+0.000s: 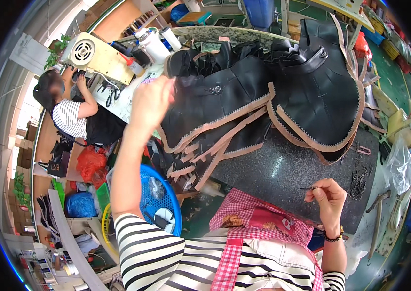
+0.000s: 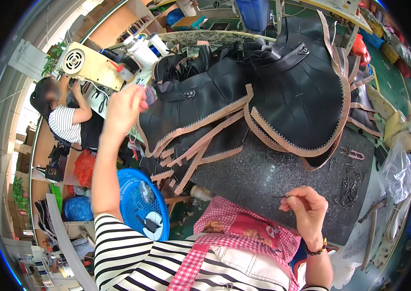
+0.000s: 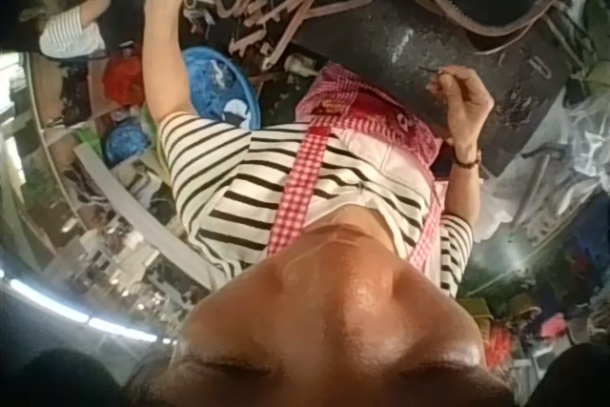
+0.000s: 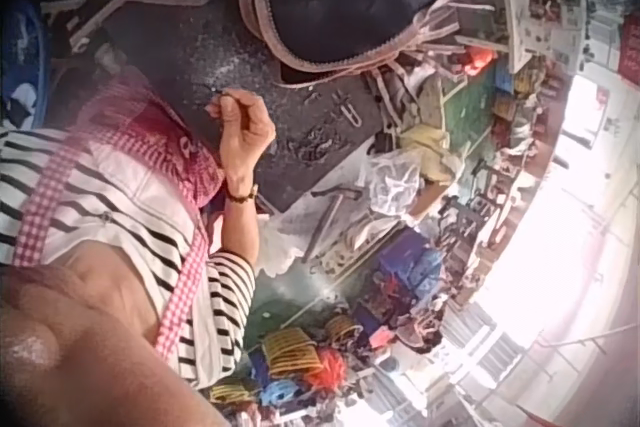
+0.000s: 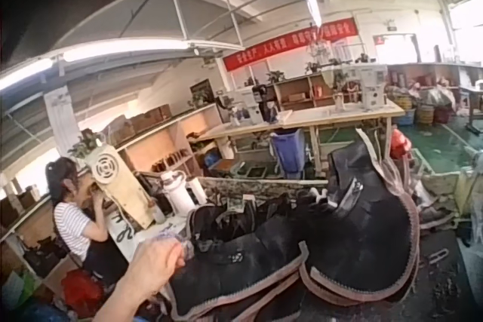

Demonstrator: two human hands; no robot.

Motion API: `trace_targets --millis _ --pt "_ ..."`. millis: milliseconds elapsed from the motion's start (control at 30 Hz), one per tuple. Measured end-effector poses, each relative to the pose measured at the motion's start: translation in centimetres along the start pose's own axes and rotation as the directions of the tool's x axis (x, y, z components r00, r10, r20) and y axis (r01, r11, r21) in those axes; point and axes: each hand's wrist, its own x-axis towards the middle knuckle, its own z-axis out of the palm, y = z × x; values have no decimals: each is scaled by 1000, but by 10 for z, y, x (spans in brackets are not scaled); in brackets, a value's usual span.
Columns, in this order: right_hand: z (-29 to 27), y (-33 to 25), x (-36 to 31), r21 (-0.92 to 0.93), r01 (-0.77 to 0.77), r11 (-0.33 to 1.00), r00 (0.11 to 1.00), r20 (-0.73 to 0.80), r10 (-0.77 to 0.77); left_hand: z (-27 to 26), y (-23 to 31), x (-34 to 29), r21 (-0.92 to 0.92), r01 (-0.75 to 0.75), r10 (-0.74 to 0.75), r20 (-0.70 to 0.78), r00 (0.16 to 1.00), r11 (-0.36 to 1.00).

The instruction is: The person attaches metal hardware to the top edge of black leather-like bag panels. They pick up small metal pieces from a pile, align them with pre-cut slots on the bag, and press them into place by hand. The person repeats this process for multiple bag panels stacked on the table.

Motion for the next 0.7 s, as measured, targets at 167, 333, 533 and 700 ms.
trace_targets --millis 167,333,533,700 --pt "-1 8 2 28 -23 999 999 35 22 53 6 -35 497 -521 501 185 845 694" --pt "-9 8 -4 -13 -67 998 996 52 68 27 -9 -4 10 -222 200 394 897 975" --pt "-12 8 -1 -14 -56 998 993 108 57 2 -19 43 -181 -33 153 699 699 983" --pt "-16 9 -4 -11 -94 996 989 113 95 -27 -4 53 136 -212 216 -17 976 968"
